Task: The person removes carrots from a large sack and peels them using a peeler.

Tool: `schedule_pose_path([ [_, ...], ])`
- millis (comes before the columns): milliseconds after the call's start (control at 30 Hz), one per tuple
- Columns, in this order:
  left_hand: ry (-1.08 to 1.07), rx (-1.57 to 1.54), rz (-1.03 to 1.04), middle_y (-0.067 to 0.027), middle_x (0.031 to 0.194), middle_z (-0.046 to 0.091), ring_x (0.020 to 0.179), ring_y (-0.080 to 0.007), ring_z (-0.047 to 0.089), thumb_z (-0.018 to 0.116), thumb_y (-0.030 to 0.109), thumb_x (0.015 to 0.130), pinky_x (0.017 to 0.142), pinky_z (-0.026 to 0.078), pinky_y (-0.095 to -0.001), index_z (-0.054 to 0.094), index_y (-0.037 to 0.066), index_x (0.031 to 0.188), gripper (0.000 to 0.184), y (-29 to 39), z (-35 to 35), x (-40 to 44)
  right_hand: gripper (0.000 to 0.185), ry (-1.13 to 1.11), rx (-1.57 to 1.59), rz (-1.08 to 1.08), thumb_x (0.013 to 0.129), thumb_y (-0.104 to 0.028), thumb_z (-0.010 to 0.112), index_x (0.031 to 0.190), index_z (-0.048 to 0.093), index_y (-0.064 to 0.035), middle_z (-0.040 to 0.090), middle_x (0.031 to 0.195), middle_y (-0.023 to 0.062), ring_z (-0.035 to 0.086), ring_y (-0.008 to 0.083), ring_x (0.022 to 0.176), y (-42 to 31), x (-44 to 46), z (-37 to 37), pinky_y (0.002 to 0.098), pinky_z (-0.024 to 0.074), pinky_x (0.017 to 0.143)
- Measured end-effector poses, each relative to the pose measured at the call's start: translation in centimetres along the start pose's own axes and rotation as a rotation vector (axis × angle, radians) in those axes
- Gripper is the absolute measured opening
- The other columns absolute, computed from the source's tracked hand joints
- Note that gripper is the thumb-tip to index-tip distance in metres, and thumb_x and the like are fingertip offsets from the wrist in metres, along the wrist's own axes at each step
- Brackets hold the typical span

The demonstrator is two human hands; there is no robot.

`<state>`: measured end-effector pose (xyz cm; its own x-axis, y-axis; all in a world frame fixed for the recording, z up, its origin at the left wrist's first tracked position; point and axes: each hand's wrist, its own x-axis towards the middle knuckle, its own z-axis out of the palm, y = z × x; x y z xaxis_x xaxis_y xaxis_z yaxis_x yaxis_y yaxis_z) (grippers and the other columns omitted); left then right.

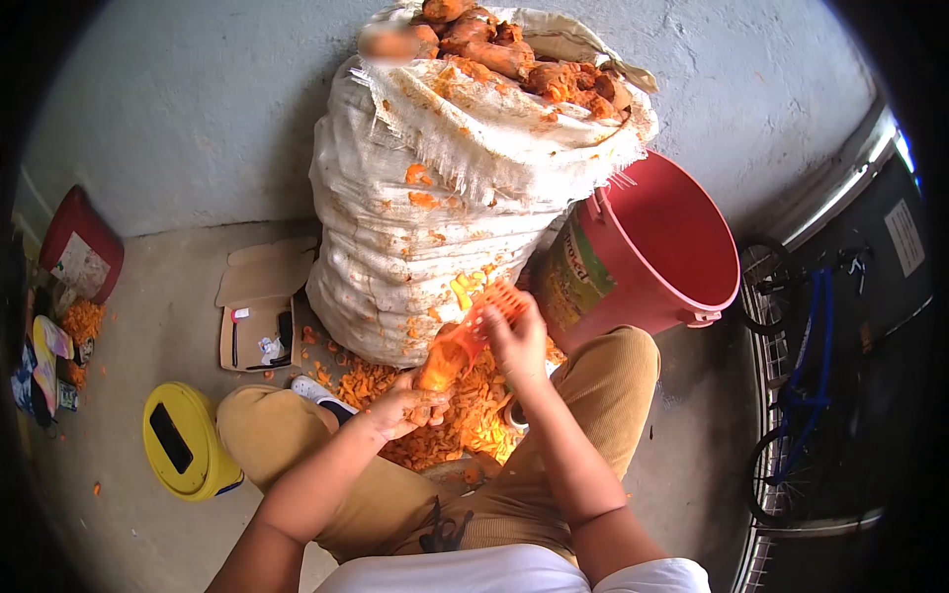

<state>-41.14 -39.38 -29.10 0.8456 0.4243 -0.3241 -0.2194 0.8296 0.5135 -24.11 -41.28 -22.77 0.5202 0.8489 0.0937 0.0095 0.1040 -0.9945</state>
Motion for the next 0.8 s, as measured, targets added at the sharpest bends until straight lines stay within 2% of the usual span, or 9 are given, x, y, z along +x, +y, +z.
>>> schedule_pose_path([
  [33, -0.012, -0.011, 0.003, -0.0055, 0.083, 0.049, 0.064, -0.0113, 0.047, 0.059, 0.001, 0.072, 0.052, 0.037, -0.0256, 0.04, 0.005, 0.107, 0.04, 0.1, 0.1, -0.3, 0.026, -0.088, -0.253, -0.071, 0.082, -0.011, 0.053, 0.102, 0.043, 0.0014, 0.056, 0.085, 0.0079, 0.055, 0.0102, 0.074, 1.3, -0.1, -0.1, 0.0241, 0.047, 0.06],
  [100, -0.04, -0.028, 0.008, -0.0056, 0.084, 0.049, 0.065, -0.0113, 0.047, 0.059, 0.001, 0.072, 0.052, 0.037, -0.0258, 0.04, 0.006, 0.107, 0.04, 0.3, 0.6, -0.7, 0.023, -0.051, -0.076, 0.02, 0.082, -0.011, 0.053, 0.099, 0.044, 0.0024, 0.056, 0.085, 0.0082, 0.055, 0.0107, 0.075, 2.8, -0.1, 0.1, 0.0243, 0.0467, 0.061],
  [200, 0.049, 0.02, -0.015, -0.0063, 0.085, 0.049, 0.067, -0.0122, 0.047, 0.059, 0.003, 0.073, 0.052, 0.038, -0.0261, 0.039, 0.007, 0.108, 0.041, -0.3, 0.1, -0.7, 0.019, 0.004, -0.28, -0.068, 0.082, -0.009, 0.053, 0.095, 0.045, 0.0028, 0.056, 0.082, 0.008, 0.054, 0.0101, 0.072, 3.7, 1.1, -1.0, 0.0239, 0.0462, 0.06],
  [233, 0.034, 0.006, -0.022, -0.0064, 0.085, 0.049, 0.067, -0.0123, 0.047, 0.059, 0.003, 0.072, 0.052, 0.038, -0.0261, 0.039, 0.007, 0.109, 0.042, -0.7, 0.0, -0.7, 0.019, 0.095, -0.256, -0.172, 0.082, -0.009, 0.053, 0.094, 0.046, 0.0028, 0.056, 0.077, 0.0068, 0.054, 0.0095, 0.066, 4.0, 2.1, -1.4, 0.0237, 0.0457, 0.057],
  [300, -0.001, -0.016, -0.035, -0.0066, 0.085, 0.049, 0.068, -0.0125, 0.048, 0.06, 0.003, 0.072, 0.053, 0.039, -0.0261, 0.038, 0.007, 0.11, 0.044, -1.0, 0.0, -0.6, 0.018, 0.121, -0.292, 0.003, 0.082, -0.01, 0.054, 0.093, 0.046, 0.0024, 0.055, 0.073, 0.005, 0.052, 0.0084, 0.061, 3.1, 3.1, -2.9, 0.0227, 0.0448, 0.055],
  [467, -0.108, 0.039, -0.06, -0.0065, 0.085, 0.049, 0.067, -0.0117, 0.048, 0.06, 0.003, 0.072, 0.054, 0.04, -0.0261, 0.037, 0.006, 0.111, 0.046, -0.3, 0.1, -0.5, 0.017, 0.179, -0.167, -0.123, 0.082, -0.013, 0.054, 0.088, 0.045, -0.0005, 0.054, 0.072, 0.003, 0.051, 0.0068, 0.059, 0.5, 1.9, -2.4, 0.0206, 0.0429, 0.053],
  [600, -0.067, 0.117, -0.046, -0.0061, 0.085, 0.049, 0.067, -0.0111, 0.048, 0.061, 0.004, 0.072, 0.054, 0.041, -0.0251, 0.037, 0.005, 0.112, 0.046, 0.4, 0.1, -0.6, 0.016, 0.124, -0.14, 0.038, 0.082, -0.013, 0.056, 0.089, 0.045, -0.0026, 0.053, 0.071, 0.0015, 0.05, 0.0047, 0.059, -0.7, 1.3, -2.9, 0.0179, 0.0384, 0.048],
  [733, -0.075, 0.137, -0.006, -0.0051, 0.084, 0.05, 0.067, -0.0111, 0.049, 0.06, 0.005, 0.073, 0.054, 0.042, -0.0248, 0.039, 0.004, 0.11, 0.043, 0.7, 0.3, -0.8, 0.016, 0.116, -0.041, -0.04, 0.081, -0.013, 0.056, 0.088, 0.046, -0.0028, 0.054, 0.072, 0.0011, 0.05, 0.0049, 0.06, 0.2, 1.8, -2.6, 0.0181, 0.0385, 0.048],
  [800, -0.021, 0.126, -0.045, -0.0052, 0.082, 0.05, 0.066, -0.0115, 0.049, 0.06, 0.006, 0.073, 0.054, 0.042, -0.0249, 0.041, 0.004, 0.106, 0.038, 0.9, -0.1, -0.9, 0.017, -0.042, -0.038, -0.066, 0.081, -0.013, 0.057, 0.088, 0.046, -0.0023, 0.054, 0.073, 0.0009, 0.051, 0.0057, 0.062, -0.4, 1.3, -2.2, 0.0182, 0.0403, 0.052],
])
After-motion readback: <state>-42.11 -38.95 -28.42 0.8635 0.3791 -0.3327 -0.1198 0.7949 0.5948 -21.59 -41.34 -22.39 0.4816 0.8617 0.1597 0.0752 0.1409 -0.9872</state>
